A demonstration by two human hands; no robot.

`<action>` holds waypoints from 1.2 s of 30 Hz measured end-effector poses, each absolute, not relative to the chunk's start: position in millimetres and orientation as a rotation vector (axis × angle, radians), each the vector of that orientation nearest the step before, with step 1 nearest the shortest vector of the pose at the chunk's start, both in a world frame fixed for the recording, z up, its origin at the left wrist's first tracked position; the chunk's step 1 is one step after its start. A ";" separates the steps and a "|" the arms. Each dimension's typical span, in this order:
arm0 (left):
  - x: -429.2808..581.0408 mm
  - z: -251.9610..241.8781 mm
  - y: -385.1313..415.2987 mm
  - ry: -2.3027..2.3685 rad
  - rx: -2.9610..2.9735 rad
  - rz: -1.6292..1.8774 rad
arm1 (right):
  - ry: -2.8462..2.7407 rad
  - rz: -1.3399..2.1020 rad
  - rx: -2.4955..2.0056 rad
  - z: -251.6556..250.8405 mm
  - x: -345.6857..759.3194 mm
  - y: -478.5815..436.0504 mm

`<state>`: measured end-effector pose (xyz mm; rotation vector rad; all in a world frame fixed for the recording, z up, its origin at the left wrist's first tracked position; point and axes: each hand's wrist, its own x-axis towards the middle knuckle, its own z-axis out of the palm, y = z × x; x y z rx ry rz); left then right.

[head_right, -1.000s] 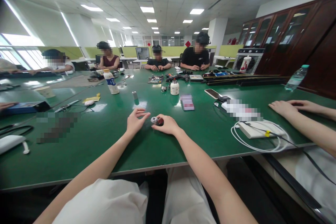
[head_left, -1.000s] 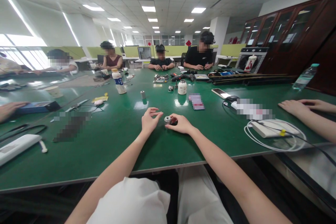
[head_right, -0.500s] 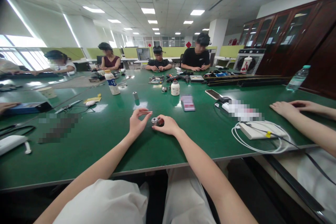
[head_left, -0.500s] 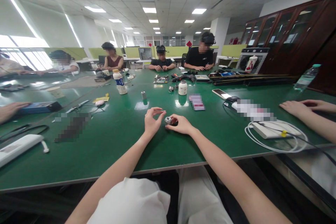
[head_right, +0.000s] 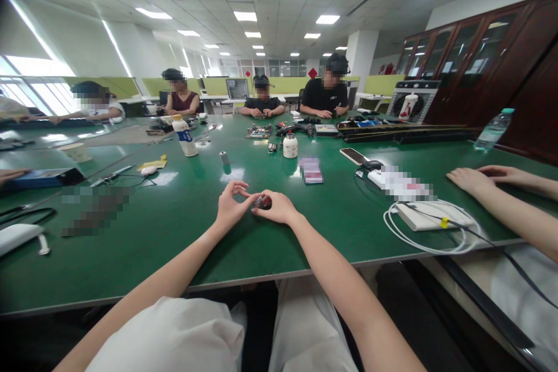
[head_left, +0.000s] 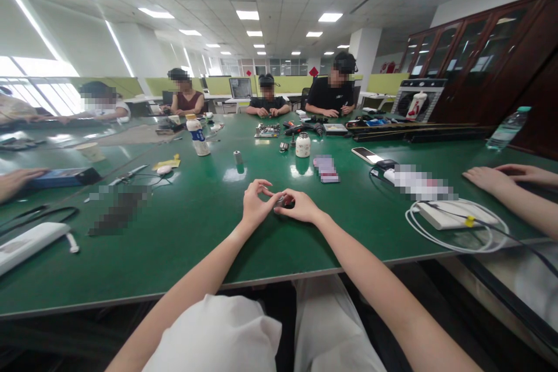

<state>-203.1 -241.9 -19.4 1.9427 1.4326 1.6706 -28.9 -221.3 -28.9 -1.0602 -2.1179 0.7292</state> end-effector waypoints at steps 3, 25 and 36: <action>-202.2 -18.3 -244.0 1.405 1.951 1.667 | -2.122 0.728 -1.066 -28.0 -28.8 -222.1; -201.8 -11.8 -244.9 1.293 1.862 1.553 | -2.119 0.746 -1.045 -27.8 -28.8 -222.0; -199.6 -12.7 -244.4 1.469 1.763 1.797 | -2.116 0.702 -1.075 -27.0 -30.8 -223.7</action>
